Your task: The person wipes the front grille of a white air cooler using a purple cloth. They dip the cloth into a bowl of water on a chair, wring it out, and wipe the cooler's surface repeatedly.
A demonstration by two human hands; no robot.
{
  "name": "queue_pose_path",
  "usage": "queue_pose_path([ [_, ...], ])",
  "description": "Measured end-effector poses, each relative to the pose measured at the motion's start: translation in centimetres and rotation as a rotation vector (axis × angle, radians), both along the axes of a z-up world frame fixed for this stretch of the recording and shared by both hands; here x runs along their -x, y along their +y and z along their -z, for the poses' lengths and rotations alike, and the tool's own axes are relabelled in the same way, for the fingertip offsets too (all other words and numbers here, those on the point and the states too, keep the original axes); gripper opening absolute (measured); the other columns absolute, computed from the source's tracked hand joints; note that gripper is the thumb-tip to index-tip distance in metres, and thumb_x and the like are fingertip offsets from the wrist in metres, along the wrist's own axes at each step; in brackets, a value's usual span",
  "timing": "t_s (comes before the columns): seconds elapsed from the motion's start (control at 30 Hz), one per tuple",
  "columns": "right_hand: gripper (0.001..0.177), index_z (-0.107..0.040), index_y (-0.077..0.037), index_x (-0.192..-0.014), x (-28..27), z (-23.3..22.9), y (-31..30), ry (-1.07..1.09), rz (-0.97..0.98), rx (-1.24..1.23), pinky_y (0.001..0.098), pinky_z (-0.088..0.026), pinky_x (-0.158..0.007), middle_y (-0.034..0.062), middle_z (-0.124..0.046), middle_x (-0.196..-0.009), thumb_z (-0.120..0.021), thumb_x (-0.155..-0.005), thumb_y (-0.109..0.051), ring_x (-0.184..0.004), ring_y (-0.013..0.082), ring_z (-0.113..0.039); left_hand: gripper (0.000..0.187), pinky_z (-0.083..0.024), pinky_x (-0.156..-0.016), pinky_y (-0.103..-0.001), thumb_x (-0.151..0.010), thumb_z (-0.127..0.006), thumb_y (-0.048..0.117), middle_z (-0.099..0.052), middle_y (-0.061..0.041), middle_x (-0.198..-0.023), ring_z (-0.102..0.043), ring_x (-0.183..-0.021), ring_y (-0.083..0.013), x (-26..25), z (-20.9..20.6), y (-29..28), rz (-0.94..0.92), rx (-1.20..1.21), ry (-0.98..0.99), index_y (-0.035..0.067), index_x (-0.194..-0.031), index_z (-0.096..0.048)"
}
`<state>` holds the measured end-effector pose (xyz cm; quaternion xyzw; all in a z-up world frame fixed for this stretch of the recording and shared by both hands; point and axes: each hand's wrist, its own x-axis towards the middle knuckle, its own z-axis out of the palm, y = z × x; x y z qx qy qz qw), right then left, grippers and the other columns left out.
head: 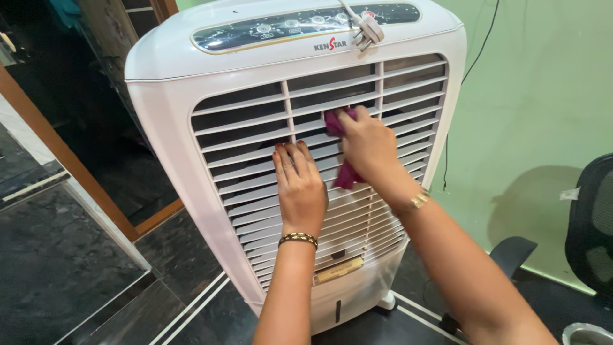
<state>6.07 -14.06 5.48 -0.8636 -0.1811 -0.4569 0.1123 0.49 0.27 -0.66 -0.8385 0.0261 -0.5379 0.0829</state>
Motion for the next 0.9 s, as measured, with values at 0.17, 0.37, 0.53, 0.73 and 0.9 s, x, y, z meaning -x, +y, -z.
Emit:
queue_pose_path([
  [0.17,0.016,-0.073,-0.011,-0.098,-1.9,0.2,2.9,-0.026,0.153,0.113,0.0447,-0.058,-0.057,0.0179,-0.062,-0.098,-0.066,-0.084,-0.012,-0.075,0.0352,-0.071,0.054,-0.031,-0.122,-0.048,-0.092,-0.05,0.014,-0.054,-0.03,-0.137,-0.048,-0.135,-0.0456,-0.1,0.0,0.1,0.004,-0.01,-0.001,-0.014,-0.138,-0.054],
  [0.37,0.03,-0.067,-0.006,-0.114,-0.6,1.3,1.1,0.146,0.133,0.094,0.0486,-0.058,-0.062,0.0202,-0.061,-0.105,-0.062,-0.086,-0.013,-0.076,0.0386,-0.071,0.055,-0.031,-0.122,-0.048,-0.091,-0.051,0.013,-0.053,-0.031,-0.137,-0.047,-0.136,-0.0454,0.2,0.0,0.2,0.032,0.007,0.004,-0.014,-0.138,-0.053],
  [0.53,0.034,-0.064,-0.005,-0.118,0.1,0.5,-0.6,0.08,-0.032,-0.054,0.0541,-0.055,-0.07,0.0261,-0.063,-0.101,-0.065,-0.087,-0.02,-0.08,0.0461,-0.068,0.057,-0.031,-0.122,-0.048,-0.09,-0.051,0.014,-0.053,-0.03,-0.137,-0.047,-0.136,-0.0456,0.4,-0.2,0.0,0.034,0.027,0.012,-0.015,-0.138,-0.053],
  [0.73,0.029,-0.061,-0.006,-0.123,-1.2,0.9,-0.1,-0.028,-0.12,-0.159,0.0506,-0.055,-0.075,0.0179,-0.067,-0.094,-0.065,-0.096,-0.015,-0.088,0.0406,-0.068,0.057,-0.03,-0.123,-0.047,-0.09,-0.051,0.015,-0.052,-0.03,-0.139,-0.046,-0.138,-0.0447,0.2,0.0,0.2,0.028,0.015,-0.002,-0.014,-0.14,-0.052],
  [0.9,0.037,-0.06,-0.025,-0.128,-0.2,1.9,2.4,-0.287,-0.043,-0.055,0.0462,-0.056,-0.077,0.0117,-0.063,-0.102,-0.074,-0.093,-0.021,-0.088,0.0374,-0.068,0.058,-0.03,-0.123,-0.048,-0.089,-0.052,0.014,-0.051,-0.03,-0.139,-0.046,-0.138,-0.0449,0.2,0.0,0.3,0.072,0.035,0.009,-0.014,-0.139,-0.052],
])
